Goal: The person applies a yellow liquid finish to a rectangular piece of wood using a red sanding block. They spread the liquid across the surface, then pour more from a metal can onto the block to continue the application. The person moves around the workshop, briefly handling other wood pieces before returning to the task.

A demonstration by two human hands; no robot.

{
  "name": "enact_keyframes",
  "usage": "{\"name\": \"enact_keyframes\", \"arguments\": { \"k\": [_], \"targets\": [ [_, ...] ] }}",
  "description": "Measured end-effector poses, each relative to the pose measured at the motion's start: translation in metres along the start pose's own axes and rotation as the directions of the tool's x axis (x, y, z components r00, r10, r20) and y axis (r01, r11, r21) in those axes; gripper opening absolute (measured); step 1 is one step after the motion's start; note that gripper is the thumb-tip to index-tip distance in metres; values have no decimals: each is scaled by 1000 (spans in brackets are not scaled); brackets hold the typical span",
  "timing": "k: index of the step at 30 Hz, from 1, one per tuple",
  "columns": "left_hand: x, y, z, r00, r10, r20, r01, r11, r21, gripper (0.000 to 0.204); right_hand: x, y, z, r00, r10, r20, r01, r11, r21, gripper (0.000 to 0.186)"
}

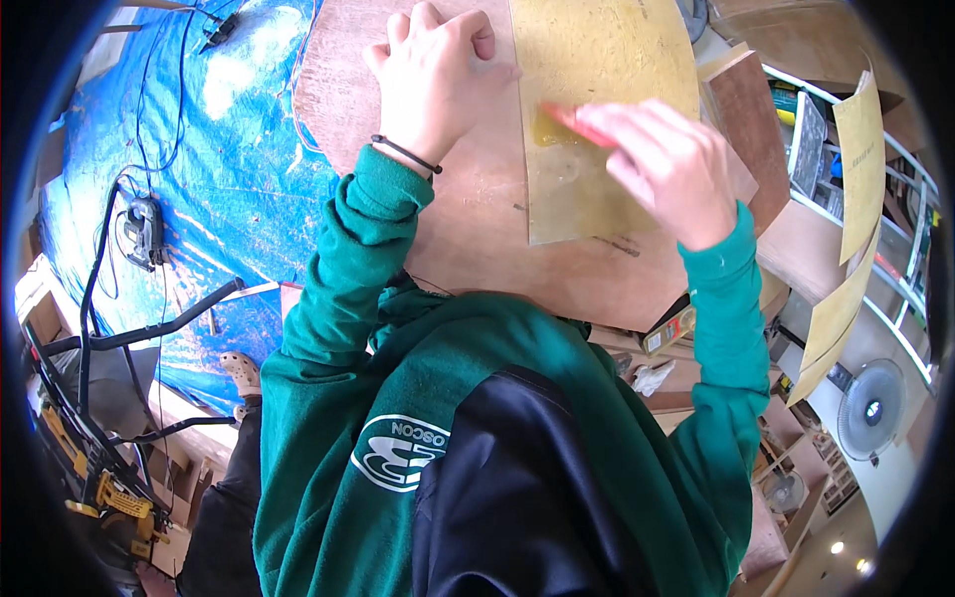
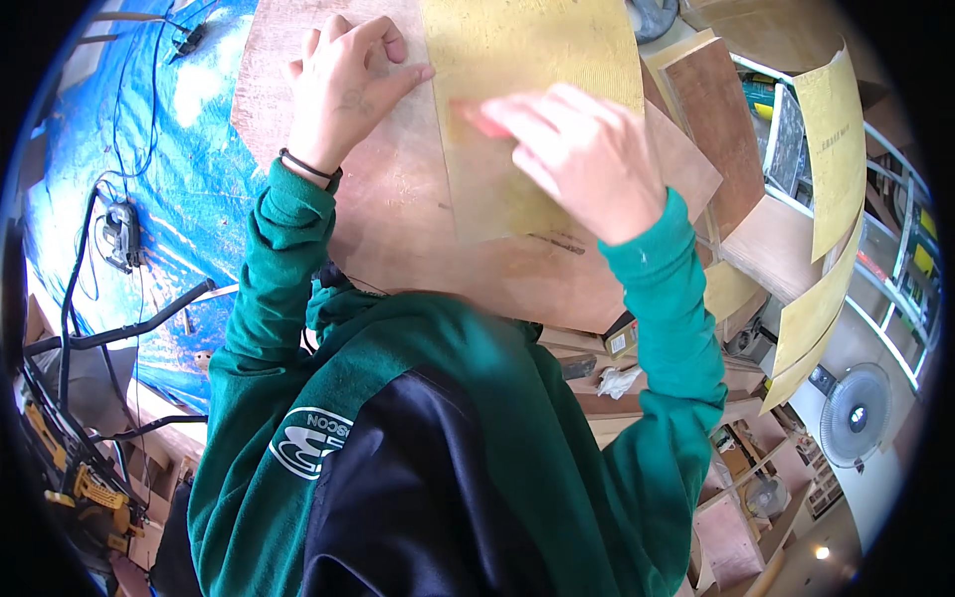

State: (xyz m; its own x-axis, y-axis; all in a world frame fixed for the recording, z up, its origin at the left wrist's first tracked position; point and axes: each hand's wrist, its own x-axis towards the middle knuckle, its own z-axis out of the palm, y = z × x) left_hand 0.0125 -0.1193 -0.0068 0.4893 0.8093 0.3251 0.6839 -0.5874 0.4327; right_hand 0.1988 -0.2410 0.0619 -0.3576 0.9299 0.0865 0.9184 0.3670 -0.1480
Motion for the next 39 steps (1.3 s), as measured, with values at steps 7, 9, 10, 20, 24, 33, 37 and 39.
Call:
{"name": "enact_keyframes", "arguments": {
  "k": [7, 9, 10, 20, 24, 33, 37, 39],
  "targets": [
    [6, 8, -9, 971, -176, 164, 198, 972, -128, 24, -10, -16, 21, 997, -73, 17, 74, 995, -68, 38],
    [7, 9, -9, 963, -195, 186, 219, 969, -115, 23, -28, -29, 19, 993, -81, 81, 84, 996, -30, 41],
    [6, 8, -8, 966, -191, 173, 212, 971, -110, 23, -38, -33, 19, 990, -83, 117, 83, 997, -1, 42],
    [7, 4, -7, 956, -205, 208, 233, 964, -124, 25, -68, -53, 36, 995, 63, 72, -60, 997, -42, 43],
    [7, 5, -11, 954, -201, 225, 231, 966, -119, 27, -88, -63, 32, 995, 50, 84, -49, 999, -13, 45],
    [7, 2, -6, 965, -175, 194, 197, 975, -101, 26, -98, -66, 34, 993, 10, 115, -3, 998, -64, 41],
    [9, 1, -8, 953, -158, 258, 205, 964, -167, 26, -99, -62, 31, 995, 5, 95, -1, 999, -43, 41],
    [10, -1, -7, 957, -135, 255, 186, 965, -185, 26, -97, -65, 37, 996, 0, 92, 6, 997, -71, 41]
  ]
}}
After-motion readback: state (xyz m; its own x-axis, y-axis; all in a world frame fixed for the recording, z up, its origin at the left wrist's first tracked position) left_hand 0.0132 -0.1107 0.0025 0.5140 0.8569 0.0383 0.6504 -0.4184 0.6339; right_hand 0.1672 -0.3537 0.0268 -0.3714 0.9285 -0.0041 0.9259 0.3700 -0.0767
